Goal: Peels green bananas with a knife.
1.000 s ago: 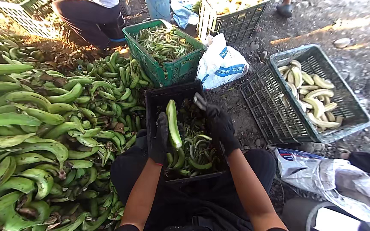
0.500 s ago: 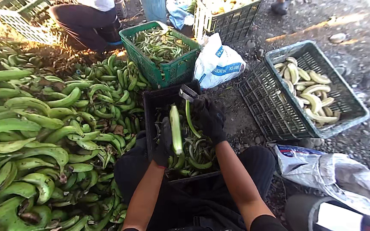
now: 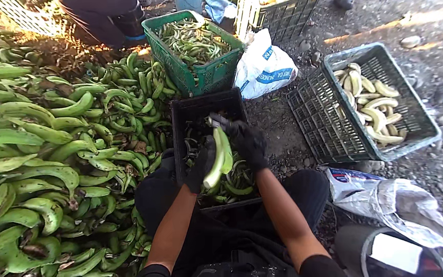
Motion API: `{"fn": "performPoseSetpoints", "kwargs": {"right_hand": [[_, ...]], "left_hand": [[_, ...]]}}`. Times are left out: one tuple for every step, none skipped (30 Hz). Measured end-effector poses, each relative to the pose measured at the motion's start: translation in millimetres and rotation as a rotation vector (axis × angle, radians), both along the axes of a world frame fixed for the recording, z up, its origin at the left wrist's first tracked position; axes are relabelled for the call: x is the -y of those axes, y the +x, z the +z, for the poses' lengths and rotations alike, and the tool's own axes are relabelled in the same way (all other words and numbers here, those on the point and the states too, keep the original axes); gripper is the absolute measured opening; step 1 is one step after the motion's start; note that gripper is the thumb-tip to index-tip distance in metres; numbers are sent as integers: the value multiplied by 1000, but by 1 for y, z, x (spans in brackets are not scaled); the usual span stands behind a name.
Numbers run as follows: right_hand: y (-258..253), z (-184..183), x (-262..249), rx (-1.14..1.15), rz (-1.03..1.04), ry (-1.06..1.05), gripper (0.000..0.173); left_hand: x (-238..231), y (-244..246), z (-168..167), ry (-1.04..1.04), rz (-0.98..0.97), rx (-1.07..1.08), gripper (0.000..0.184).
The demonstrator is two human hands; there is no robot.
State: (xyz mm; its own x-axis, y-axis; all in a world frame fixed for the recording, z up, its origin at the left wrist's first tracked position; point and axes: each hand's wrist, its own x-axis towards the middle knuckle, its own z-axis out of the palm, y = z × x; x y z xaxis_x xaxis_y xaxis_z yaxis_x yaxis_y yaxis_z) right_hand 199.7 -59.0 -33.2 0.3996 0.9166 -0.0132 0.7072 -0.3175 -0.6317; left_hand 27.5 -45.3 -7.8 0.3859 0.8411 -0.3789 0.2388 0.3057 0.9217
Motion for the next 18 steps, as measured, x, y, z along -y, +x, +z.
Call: {"fn": "performPoseSetpoints", "kwargs": {"right_hand": [[10, 5, -15, -21, -3, -12, 64], [17, 9, -22, -36, 1, -24, 64], [18, 12, -23, -52, 9, -24, 65], [15, 12, -18, -57, 27, -23, 66], [7, 12, -5, -50, 46, -27, 67], [-5, 9, 13, -45, 68, -10, 68], [-18, 5, 32, -9, 78, 5, 67], [-32, -1, 50, 34, 75, 69, 63], [-43, -11, 66, 81, 61, 187, 64], [-50, -17, 75, 111, 34, 287, 64], [-52, -18, 78, 123, 16, 317, 63], [-50, -15, 76, 118, 15, 266, 57], [-43, -8, 68, 86, 26, 155, 53], [-32, 0, 55, 42, 47, 42, 53], [-20, 5, 36, 1, 58, -24, 53], [-7, 7, 16, -28, 63, -57, 55], [5, 10, 0, -33, 84, -73, 61], [14, 13, -11, -46, 104, -90, 68]], "left_hand": [[1, 2, 0, -14, -5, -5, 63], [0, 1, -9, -16, 50, 115, 62], [-6, -4, -19, -5, 123, 274, 61], [-11, -9, -27, 54, 205, 377, 61], [-14, -15, -34, 143, 288, 424, 59], [-15, -19, -39, 227, 364, 439, 58], [-16, -19, -41, 248, 456, 480, 59], [-19, -18, -43, 205, 556, 553, 63], [-21, -19, -43, 153, 619, 602, 68], [-23, -17, -42, 129, 668, 617, 74], [-25, -16, -39, 132, 677, 588, 79], [-23, -16, -37, 150, 609, 535, 76], [-22, -17, -37, 177, 491, 476, 70], [-21, -18, -38, 186, 331, 445, 66], [-22, -17, -34, 188, 154, 399, 64], [-21, -13, -27, 189, 15, 346, 62], [-16, -11, -17, 176, -96, 243, 58], [-12, -7, -10, 170, -159, 130, 56]]}}
